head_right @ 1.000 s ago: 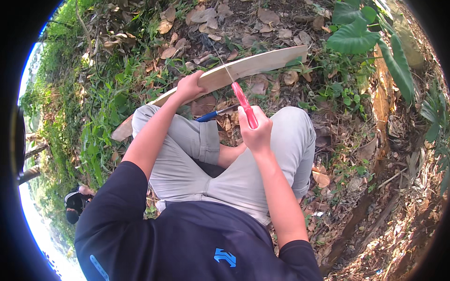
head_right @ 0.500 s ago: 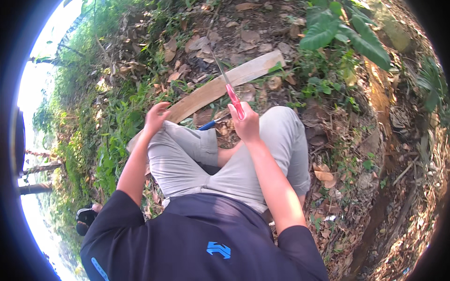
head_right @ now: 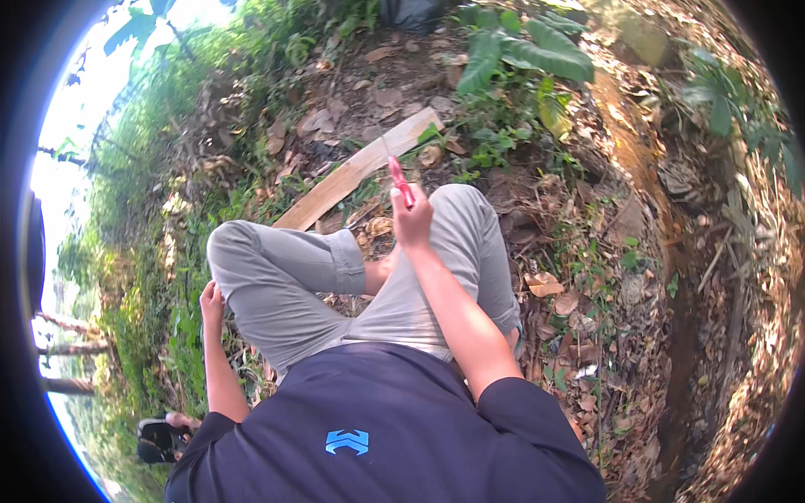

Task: The person uses a hand saw to cut a strip of wood while sitting on the ground outdoors, handling the saw by its red handle and stabilizing the wood by hand.

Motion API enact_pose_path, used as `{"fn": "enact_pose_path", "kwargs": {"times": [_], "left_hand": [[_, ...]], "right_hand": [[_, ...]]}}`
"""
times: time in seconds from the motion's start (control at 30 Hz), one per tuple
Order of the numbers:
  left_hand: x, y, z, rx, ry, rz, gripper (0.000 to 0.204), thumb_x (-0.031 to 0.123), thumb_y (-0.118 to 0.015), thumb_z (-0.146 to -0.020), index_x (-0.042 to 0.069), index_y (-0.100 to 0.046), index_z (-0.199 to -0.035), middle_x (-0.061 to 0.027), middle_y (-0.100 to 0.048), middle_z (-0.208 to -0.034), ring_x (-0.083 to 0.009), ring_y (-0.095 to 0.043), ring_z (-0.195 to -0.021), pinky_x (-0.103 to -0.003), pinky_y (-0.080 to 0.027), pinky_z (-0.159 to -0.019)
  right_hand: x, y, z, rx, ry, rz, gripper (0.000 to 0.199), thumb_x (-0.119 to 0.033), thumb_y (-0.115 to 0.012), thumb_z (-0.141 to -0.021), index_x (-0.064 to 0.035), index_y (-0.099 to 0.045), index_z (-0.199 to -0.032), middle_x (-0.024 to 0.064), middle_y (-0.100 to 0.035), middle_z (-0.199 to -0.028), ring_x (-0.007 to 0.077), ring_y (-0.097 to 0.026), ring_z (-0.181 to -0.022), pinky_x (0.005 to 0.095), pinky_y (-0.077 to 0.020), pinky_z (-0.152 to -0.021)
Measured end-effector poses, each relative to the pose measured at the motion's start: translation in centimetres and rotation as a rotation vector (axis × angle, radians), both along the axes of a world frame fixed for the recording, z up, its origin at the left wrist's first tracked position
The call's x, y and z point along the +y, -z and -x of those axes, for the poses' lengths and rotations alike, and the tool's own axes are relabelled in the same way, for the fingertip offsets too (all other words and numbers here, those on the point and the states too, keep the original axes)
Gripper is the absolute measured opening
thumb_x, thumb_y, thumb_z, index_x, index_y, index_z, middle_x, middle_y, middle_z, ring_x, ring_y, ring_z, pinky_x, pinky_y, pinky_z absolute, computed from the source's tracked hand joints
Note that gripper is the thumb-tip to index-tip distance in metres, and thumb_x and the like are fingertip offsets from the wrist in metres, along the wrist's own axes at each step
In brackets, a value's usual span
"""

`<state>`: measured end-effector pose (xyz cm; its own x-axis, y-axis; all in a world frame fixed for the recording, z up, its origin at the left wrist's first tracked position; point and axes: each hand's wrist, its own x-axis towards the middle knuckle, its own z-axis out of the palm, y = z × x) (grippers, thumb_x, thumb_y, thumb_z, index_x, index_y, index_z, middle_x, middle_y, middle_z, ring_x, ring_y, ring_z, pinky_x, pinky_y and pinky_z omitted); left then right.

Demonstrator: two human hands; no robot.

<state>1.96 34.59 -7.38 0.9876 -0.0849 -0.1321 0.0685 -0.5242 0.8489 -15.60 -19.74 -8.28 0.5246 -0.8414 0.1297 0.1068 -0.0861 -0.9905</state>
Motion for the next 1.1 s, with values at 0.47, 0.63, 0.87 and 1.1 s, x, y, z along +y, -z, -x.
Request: {"fn": "enact_pose_path", "kwargs": {"times": [0.47, 0.63, 0.87, 1.1], "left_hand": [[-15.9, -10.9, 3.0, -0.113, 0.462, -0.085, 0.031, 0.016, -0.060, -0.100, -0.003, -0.065, -0.124, -0.0039, -0.071, -0.093, -0.0117, -0.065, -0.079, -0.031, -0.055, -0.068], [-17.6, -12.0, 3.1, -0.078, 0.472, -0.130, 0.031, 0.016, -0.061, -0.100, -0.002, -0.065, -0.125, -0.0039, -0.072, -0.093, -0.0113, -0.065, -0.078, -0.030, -0.054, -0.068], [-19.3, -13.2, 2.3, -0.045, 0.476, -0.189, 0.031, 0.017, -0.061, -0.100, -0.001, -0.064, -0.126, -0.0039, -0.072, -0.093, -0.0109, -0.065, -0.078, -0.029, -0.054, -0.068], [-21.2, -14.5, 2.0, -0.033, 0.510, -0.239, 0.031, 0.017, -0.062, -0.100, 0.000, -0.064, -0.127, -0.0038, -0.072, -0.093, -0.0105, -0.066, -0.077, -0.028, -0.053, -0.067]], "right_hand": [[-2.7, -2.9, 6.5, -0.034, 0.077, -0.131, 0.032, -0.029, -0.063, -0.094, -0.0007, -0.054, -0.081, 0.0167, -0.058, -0.059, 0.0335, -0.063, -0.058, 0.0455, -0.0465, -0.058], [-3.3, -2.2, 6.6, -0.114, 0.190, -0.163, 0.029, -0.025, -0.065, -0.094, -0.0010, -0.053, -0.082, 0.0170, -0.058, -0.061, 0.0337, -0.063, -0.057, 0.0452, -0.0466, -0.057], [-3.3, -2.3, 6.8, -0.137, 0.242, -0.181, 0.024, -0.020, -0.065, -0.092, -0.0004, -0.053, -0.085, 0.0193, -0.060, -0.065, 0.0389, -0.065, -0.063, 0.0470, -0.0479, -0.060], [-3.5, -2.1, 7.2, -0.167, 0.236, -0.211, 0.021, -0.014, -0.068, -0.088, 0.0015, -0.055, -0.086, 0.0213, -0.063, -0.068, 0.0397, -0.066, -0.065, 0.0463, -0.0496, -0.061]]}}
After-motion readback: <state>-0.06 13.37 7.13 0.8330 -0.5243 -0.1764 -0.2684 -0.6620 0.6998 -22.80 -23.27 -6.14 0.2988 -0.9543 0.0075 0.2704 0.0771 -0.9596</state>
